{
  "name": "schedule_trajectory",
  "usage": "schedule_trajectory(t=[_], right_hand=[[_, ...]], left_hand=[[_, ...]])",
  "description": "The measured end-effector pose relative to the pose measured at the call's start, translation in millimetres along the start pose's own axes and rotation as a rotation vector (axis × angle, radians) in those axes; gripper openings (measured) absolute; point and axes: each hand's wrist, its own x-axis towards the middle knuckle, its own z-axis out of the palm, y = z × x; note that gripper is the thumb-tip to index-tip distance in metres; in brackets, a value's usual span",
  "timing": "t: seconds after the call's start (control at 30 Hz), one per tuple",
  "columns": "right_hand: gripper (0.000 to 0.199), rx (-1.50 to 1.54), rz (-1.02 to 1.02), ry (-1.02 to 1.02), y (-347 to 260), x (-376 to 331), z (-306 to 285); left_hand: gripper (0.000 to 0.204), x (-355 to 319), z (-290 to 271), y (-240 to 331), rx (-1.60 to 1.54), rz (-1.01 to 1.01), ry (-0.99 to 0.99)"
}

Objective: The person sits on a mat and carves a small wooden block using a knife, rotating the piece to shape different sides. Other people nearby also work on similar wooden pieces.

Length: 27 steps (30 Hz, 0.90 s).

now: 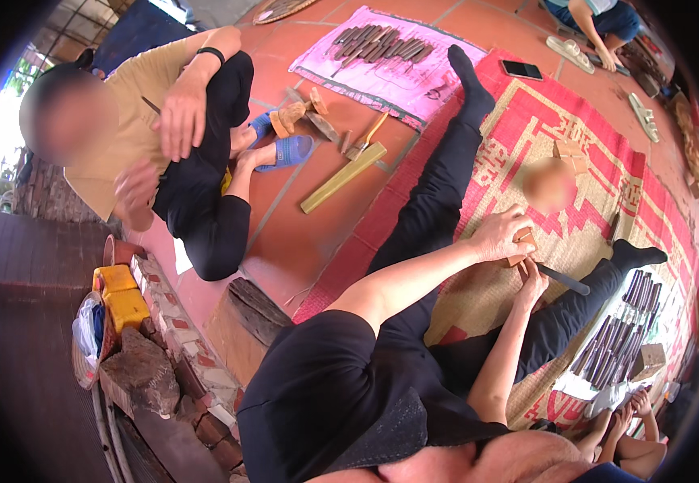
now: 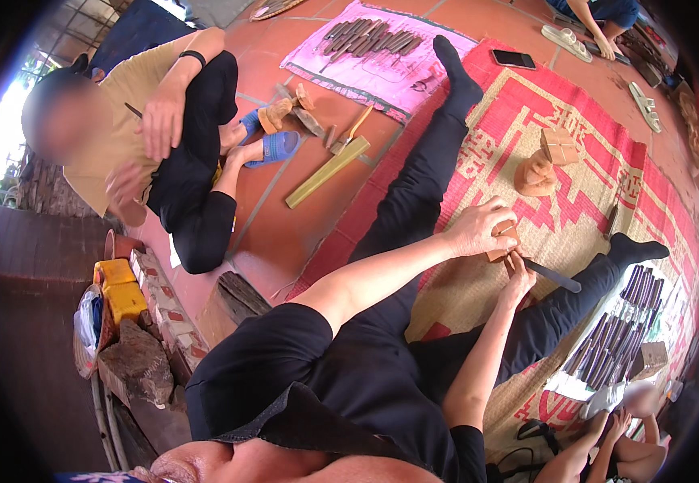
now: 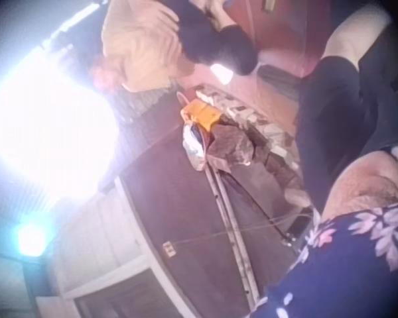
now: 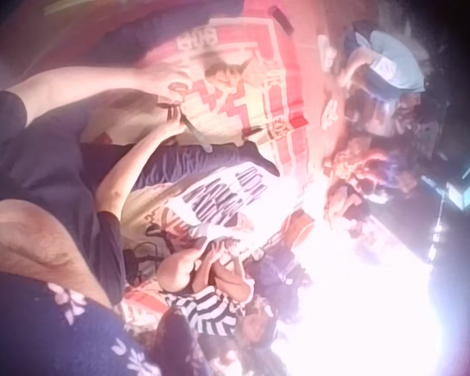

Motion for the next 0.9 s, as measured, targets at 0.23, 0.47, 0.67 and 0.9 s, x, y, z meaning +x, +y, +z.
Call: schedule_trajectory(t=[0.23, 0.47, 0.67, 0.9], right_hand=[[0.013, 0.017, -0.039, 0.020, 2.7, -5.9, 0.7], [0.013, 0.024, -0.061, -0.038, 17.2, -7.2, -0.9], [0.017, 0.004, -0.019, 0.084, 16.9, -1.2, -17.8], [0.011, 0.007, -0.039, 0.044, 15.2, -7.3, -4.9]], left_hand=[[0.047, -0.9, 4.3, -4.8, 0.037, 0.013, 0.024], [0.045, -1.3, 0.8, -1.6, 0.050, 0.028, 0.030], [0.040, 3.0, -2.9, 11.2, 0.053, 0.024, 0.004], [0.036, 5.6, -4.0, 18.4, 0.058, -0.011, -0.026]])
